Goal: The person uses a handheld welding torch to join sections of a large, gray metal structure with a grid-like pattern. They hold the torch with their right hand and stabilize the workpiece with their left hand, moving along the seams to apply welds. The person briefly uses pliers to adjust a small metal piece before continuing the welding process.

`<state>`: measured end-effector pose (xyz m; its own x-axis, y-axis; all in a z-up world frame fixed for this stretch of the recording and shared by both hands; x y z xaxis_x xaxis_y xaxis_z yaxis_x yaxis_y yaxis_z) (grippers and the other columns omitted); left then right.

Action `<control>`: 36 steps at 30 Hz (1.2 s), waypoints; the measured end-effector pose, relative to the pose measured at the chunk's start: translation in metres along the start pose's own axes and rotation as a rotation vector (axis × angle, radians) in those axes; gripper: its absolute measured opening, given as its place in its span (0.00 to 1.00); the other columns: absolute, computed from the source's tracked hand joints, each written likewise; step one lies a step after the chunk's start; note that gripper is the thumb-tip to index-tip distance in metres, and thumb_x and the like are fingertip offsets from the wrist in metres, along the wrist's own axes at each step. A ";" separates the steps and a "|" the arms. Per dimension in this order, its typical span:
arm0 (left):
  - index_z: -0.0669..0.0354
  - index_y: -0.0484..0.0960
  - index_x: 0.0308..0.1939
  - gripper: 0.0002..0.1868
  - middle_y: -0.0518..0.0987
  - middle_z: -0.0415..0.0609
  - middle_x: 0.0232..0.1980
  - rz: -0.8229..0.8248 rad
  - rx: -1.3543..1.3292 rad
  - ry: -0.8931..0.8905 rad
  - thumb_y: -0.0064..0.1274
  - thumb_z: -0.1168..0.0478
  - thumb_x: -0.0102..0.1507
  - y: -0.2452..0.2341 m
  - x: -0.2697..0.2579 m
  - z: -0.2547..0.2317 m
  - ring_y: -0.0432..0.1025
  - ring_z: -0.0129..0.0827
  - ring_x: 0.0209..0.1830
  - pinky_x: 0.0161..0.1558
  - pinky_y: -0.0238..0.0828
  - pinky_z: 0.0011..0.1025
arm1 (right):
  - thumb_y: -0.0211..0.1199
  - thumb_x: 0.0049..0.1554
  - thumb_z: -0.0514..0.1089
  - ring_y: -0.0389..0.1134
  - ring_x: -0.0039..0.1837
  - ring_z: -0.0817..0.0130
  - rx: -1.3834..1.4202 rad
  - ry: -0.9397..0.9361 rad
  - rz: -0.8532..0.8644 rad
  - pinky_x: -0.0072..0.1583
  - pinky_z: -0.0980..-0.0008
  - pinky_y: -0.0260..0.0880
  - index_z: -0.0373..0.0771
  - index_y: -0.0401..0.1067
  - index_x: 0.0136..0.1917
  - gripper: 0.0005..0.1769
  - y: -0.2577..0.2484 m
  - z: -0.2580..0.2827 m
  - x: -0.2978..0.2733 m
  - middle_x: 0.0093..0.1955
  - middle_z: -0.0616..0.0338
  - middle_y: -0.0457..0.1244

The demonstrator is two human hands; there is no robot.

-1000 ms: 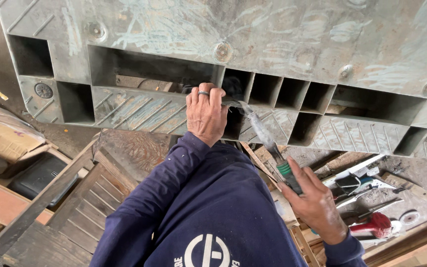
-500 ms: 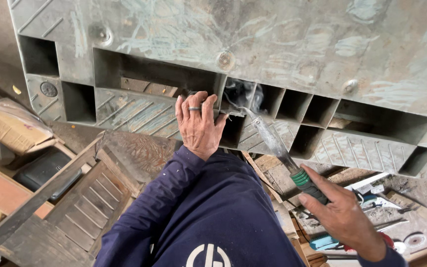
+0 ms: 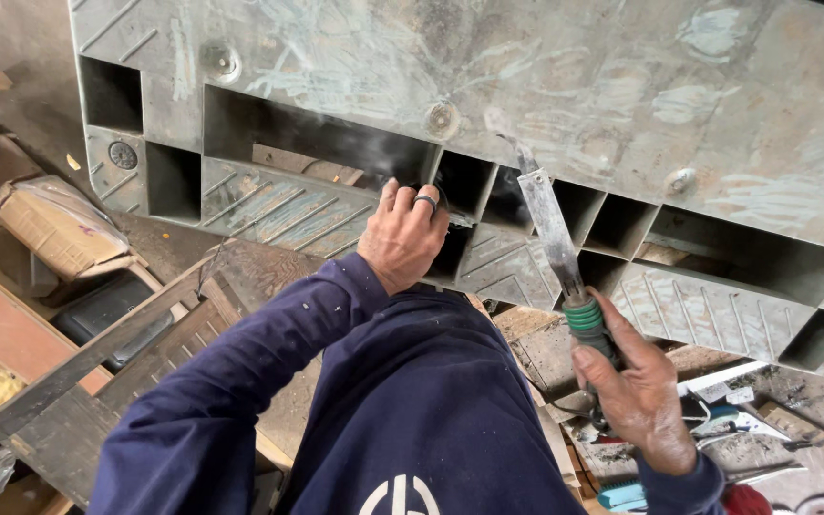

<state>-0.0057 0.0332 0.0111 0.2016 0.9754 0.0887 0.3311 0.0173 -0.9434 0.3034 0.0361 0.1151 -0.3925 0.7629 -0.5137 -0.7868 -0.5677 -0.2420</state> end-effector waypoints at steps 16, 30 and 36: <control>0.62 0.74 0.53 0.24 0.71 0.59 0.54 -0.178 -0.220 -0.415 0.62 0.59 0.56 -0.011 -0.009 -0.010 0.65 0.55 0.62 0.71 0.47 0.60 | 0.64 0.56 0.46 0.66 0.32 0.77 -0.076 0.104 0.006 0.32 0.76 0.72 0.38 0.61 0.78 0.38 -0.013 -0.037 -0.040 0.36 0.58 0.68; 0.60 0.76 0.52 0.19 0.74 0.49 0.58 -0.221 -0.367 -0.510 0.62 0.57 0.62 0.004 -0.021 -0.002 0.64 0.48 0.69 0.78 0.30 0.64 | 0.60 0.56 0.57 0.77 0.47 0.67 -0.390 0.225 0.311 0.45 0.64 0.84 0.45 0.66 0.73 0.34 -0.029 0.044 0.041 0.57 0.50 0.71; 0.59 0.78 0.53 0.18 0.75 0.47 0.57 -0.154 -0.322 -0.490 0.61 0.56 0.63 0.005 -0.018 0.001 0.64 0.47 0.68 0.77 0.27 0.66 | 0.59 0.55 0.57 0.78 0.49 0.62 -0.467 0.303 0.384 0.45 0.62 0.85 0.48 0.67 0.72 0.33 -0.034 0.053 0.070 0.60 0.48 0.69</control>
<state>-0.0082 0.0158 0.0046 -0.2933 0.9559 -0.0131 0.6006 0.1736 -0.7805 0.2772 0.1250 0.1308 -0.3989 0.3985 -0.8258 -0.3029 -0.9073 -0.2915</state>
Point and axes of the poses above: each hand's wrist, its own x-axis towards the middle knuckle, its own y-axis out of the palm, z = x × y, the point moved 3 cm from there along x, towards the middle knuckle
